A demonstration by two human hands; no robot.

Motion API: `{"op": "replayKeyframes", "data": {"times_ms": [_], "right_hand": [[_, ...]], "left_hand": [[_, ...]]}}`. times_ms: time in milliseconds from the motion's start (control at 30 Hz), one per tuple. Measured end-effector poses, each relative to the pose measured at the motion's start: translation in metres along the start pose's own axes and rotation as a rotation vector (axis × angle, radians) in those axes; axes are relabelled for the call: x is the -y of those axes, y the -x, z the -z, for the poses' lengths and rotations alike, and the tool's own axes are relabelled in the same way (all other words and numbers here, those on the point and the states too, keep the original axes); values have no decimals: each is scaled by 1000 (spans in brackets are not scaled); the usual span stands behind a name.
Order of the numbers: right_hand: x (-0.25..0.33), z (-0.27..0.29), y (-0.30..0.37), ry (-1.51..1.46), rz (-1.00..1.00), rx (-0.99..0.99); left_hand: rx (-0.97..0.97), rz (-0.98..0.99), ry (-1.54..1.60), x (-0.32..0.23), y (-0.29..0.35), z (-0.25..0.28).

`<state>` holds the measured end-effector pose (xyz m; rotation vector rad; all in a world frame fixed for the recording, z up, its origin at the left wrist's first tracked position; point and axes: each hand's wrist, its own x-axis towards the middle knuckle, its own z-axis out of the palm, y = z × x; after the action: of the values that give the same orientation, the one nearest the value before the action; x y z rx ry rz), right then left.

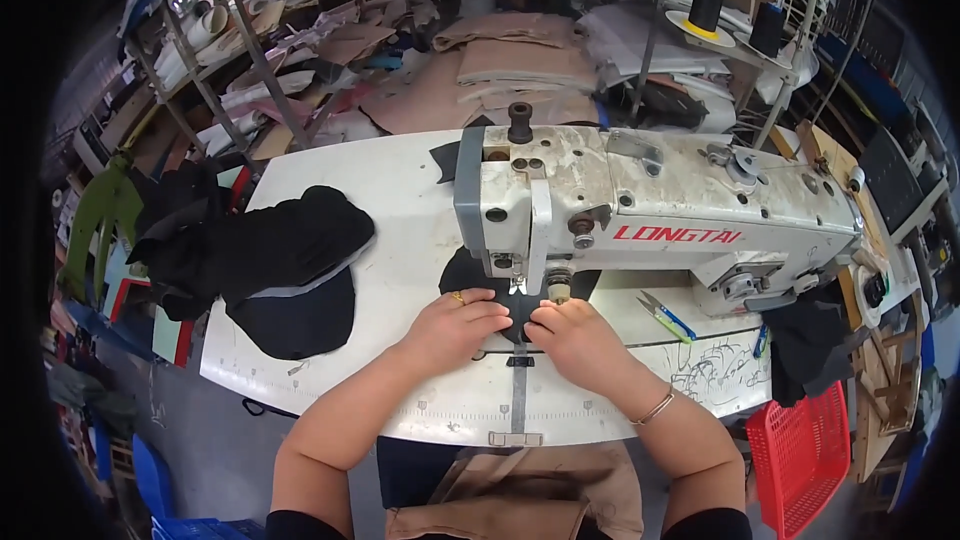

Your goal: Stitch together black fabric shoe components using an industrial sewing machine.

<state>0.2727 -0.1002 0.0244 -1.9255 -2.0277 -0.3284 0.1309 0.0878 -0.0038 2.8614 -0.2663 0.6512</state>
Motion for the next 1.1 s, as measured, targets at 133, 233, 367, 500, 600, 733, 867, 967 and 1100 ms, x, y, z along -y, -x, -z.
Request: {"op": "replayKeyframes", "data": {"times_ms": [133, 233, 367, 500, 600, 733, 867, 967, 1100], "right_hand": [[-1, -3, -3, -6, -12, 13], [-1, -2, -6, -6, -24, 46], [-1, -5, -7, -2, -42, 13], [-1, -5, -8, 37, -50, 18], [-3, -6, -7, 36, -34, -10], [-5, -10, -7, 31, -9, -72], [-7, -6, -6, 23, -12, -68], [-7, -5, -5, 35, 1, -47], [-6, -3, -3, 41, 19, -20]], "left_hand": [[3, 11, 9, 3, -1, 0], [-37, 0, -75, 2, -4, 3], [-10, 17, -17, 4, -3, 2], [-48, 22, -7, 6, -3, -2], [-93, 12, -22, 5, -6, -2], [-126, -3, -50, 5, -6, -3], [-124, -12, -36, 4, -8, -3], [-128, 7, 31, 5, -6, -5], [-99, -17, -16, 6, -5, -1]]}}
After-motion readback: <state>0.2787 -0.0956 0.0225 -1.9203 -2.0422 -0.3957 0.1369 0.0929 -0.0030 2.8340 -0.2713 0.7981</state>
